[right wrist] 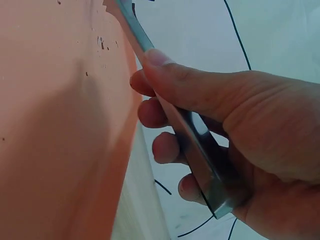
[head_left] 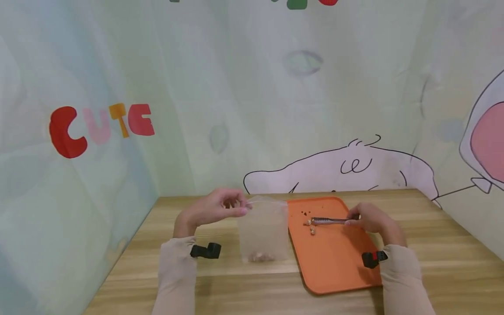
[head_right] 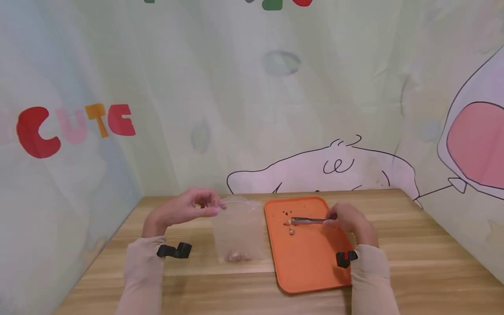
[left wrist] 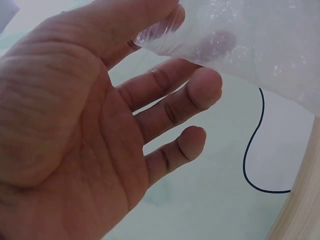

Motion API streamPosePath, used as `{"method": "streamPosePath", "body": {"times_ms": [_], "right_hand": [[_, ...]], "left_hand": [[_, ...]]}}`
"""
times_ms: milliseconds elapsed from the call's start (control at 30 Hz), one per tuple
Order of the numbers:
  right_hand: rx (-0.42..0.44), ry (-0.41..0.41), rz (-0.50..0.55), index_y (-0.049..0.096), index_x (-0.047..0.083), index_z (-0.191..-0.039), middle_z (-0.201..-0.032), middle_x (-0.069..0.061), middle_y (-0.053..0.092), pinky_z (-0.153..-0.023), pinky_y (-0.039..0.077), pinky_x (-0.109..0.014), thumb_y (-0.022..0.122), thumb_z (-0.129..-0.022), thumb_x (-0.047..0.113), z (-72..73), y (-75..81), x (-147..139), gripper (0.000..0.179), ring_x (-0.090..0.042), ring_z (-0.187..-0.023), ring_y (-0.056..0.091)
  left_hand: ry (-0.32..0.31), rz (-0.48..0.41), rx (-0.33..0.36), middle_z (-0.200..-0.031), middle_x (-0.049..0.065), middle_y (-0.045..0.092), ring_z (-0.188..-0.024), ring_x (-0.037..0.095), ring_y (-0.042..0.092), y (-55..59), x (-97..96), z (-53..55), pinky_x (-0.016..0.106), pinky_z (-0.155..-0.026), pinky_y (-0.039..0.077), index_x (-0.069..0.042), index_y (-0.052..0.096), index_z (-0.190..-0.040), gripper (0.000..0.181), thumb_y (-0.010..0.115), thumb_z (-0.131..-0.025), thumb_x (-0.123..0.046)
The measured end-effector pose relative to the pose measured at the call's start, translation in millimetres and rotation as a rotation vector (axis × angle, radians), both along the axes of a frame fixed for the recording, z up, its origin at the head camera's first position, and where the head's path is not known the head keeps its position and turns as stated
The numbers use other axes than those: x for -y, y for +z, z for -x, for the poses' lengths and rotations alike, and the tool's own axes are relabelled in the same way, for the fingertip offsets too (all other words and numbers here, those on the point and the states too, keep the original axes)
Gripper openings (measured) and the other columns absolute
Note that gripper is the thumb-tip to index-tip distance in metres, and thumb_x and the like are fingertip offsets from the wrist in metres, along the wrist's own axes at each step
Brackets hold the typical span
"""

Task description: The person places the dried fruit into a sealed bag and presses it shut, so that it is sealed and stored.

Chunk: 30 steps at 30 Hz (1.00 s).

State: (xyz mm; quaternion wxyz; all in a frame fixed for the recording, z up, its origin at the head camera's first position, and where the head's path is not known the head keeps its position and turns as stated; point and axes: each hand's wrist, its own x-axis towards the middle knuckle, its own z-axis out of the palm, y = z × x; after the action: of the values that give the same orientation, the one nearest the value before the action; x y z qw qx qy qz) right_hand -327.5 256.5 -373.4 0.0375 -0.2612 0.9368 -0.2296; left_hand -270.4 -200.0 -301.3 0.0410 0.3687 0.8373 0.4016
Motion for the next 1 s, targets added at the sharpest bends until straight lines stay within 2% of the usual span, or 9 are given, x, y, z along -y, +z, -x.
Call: {"method": "streamPosePath", "body": {"times_ms": [100,200,367,500,600,800,1000], "right_hand": [[-0.026,-0.005,0.005,0.073,0.006,-0.082,-0.068,0.008,0.052,-0.056,0.035,-0.026,0.074,-0.089,0.012,-0.3,-4.0,1.2,0.010,-0.010,-0.062,0.043],[-0.051,-0.027,0.045,0.072,0.006,-0.086,-0.070,0.005,0.055,-0.056,0.038,-0.027,0.072,-0.092,0.013,-2.0,4.0,5.4,0.010,-0.012,-0.061,0.046],[-0.170,-0.037,0.144,0.074,0.004,-0.099,-0.083,-0.001,0.066,-0.061,0.048,-0.030,0.069,-0.095,0.014,-13.2,43.1,23.9,0.012,-0.016,-0.070,0.056],[-0.338,0.025,0.212,0.075,0.006,-0.100,-0.086,0.000,0.068,-0.065,0.050,-0.030,0.072,-0.093,0.010,-31.1,74.3,49.0,0.008,-0.015,-0.073,0.058],[-0.426,0.094,0.243,0.075,0.010,-0.097,-0.086,0.002,0.068,-0.065,0.051,-0.030,0.073,-0.091,0.008,-44.0,87.7,68.8,0.007,-0.011,-0.073,0.059],[-0.498,0.200,0.263,0.077,0.011,-0.097,-0.082,0.011,0.065,-0.063,0.049,-0.027,0.076,-0.089,0.008,-58.0,94.2,92.5,0.009,-0.006,-0.070,0.058],[-0.485,0.207,0.253,0.077,0.011,-0.096,-0.083,0.012,0.066,-0.064,0.049,-0.028,0.077,-0.088,0.009,-56.8,91.1,97.8,0.008,-0.008,-0.071,0.059]], "left_hand": [[-0.001,0.006,0.005,-0.109,-0.001,0.071,-0.081,0.023,0.060,-3.1,1.1,-2.0,0.030,-0.069,0.047,-0.015,0.066,-0.095,0.006,0.067,-0.098,-0.021],[0.018,0.017,0.003,-0.109,-0.003,0.071,-0.080,0.021,0.059,-3.5,2.2,-4.6,0.029,-0.066,0.045,-0.017,0.066,-0.095,0.007,0.067,-0.098,-0.024],[0.025,0.033,-0.005,-0.108,-0.005,0.071,-0.080,0.021,0.060,-2.1,3.6,-4.7,0.029,-0.066,0.046,-0.019,0.066,-0.096,0.006,0.067,-0.098,-0.025],[0.014,0.027,-0.004,-0.107,-0.002,0.071,-0.082,0.023,0.061,0.5,2.7,-2.9,0.030,-0.067,0.047,-0.016,0.067,-0.097,0.006,0.066,-0.098,-0.023],[0.014,0.032,-0.001,-0.105,-0.001,0.071,-0.083,0.022,0.060,1.8,0.6,-2.7,0.030,-0.068,0.047,-0.016,0.067,-0.098,0.007,0.066,-0.098,-0.022],[0.003,0.040,0.009,-0.108,-0.001,0.072,-0.082,0.022,0.060,3.2,-4.7,-2.8,0.030,-0.068,0.047,-0.015,0.068,-0.099,0.007,0.066,-0.098,-0.021],[-0.009,0.029,0.007,-0.110,0.001,0.072,-0.082,0.022,0.060,3.5,-5.1,-3.8,0.030,-0.067,0.046,-0.013,0.066,-0.096,0.007,0.066,-0.098,-0.020]]}}
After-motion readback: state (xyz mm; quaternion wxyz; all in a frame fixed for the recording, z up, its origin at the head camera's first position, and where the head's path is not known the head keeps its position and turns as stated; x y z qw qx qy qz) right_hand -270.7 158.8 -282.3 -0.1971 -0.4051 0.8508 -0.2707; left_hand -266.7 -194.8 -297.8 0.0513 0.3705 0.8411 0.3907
